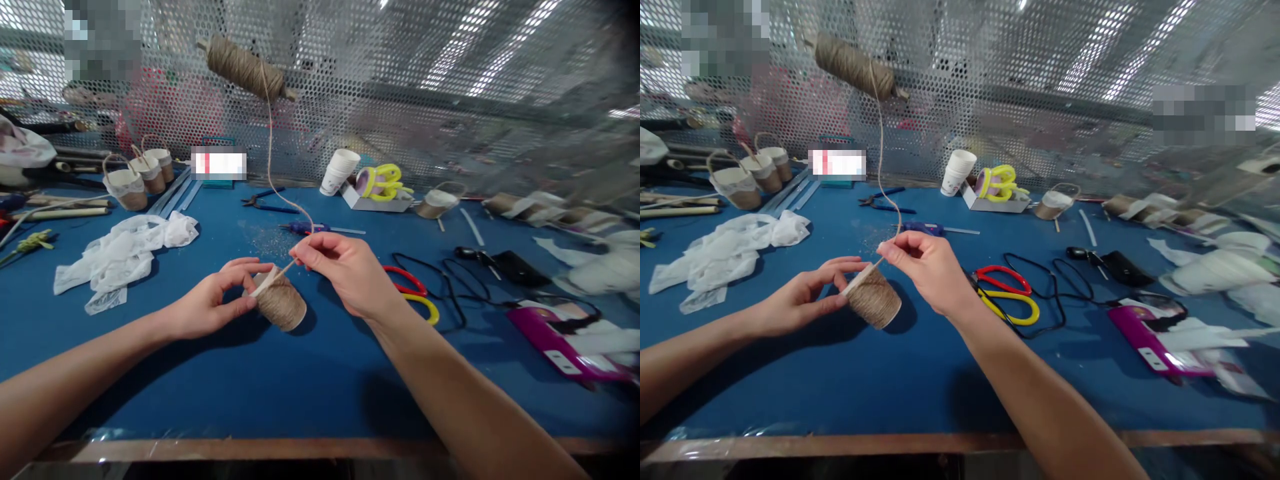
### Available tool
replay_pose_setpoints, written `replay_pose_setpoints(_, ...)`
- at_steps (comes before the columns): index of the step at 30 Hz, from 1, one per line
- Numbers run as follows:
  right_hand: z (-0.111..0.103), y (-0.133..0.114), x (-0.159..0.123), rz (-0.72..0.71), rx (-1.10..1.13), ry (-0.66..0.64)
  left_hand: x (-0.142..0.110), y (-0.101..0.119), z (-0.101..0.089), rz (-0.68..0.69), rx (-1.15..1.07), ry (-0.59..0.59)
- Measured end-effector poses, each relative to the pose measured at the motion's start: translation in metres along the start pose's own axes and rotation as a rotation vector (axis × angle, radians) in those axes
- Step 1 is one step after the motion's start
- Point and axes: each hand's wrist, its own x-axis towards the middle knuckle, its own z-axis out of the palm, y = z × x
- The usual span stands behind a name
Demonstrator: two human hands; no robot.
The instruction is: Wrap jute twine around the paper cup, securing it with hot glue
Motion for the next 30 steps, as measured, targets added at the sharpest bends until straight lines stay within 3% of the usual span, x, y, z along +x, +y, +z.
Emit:
replay_pose_setpoints(8, 0.0, 0.016, 0.004, -0.006, -0.04, 0.036, -0.001, 0.004, 0.001, 0.002, -0.017, -0.012)
replay_pose_setpoints(20, 0.004, 0.021, 0.003, -0.072, -0.059, 0.053, -0.001, 0.006, 0.002, 0.009, -0.037, -0.018)
replay_pose_setpoints(30, 0.009, 0.026, 0.003, -0.012, -0.065, 0.035, -0.004, 0.008, 0.002, 0.028, -0.055, -0.027)
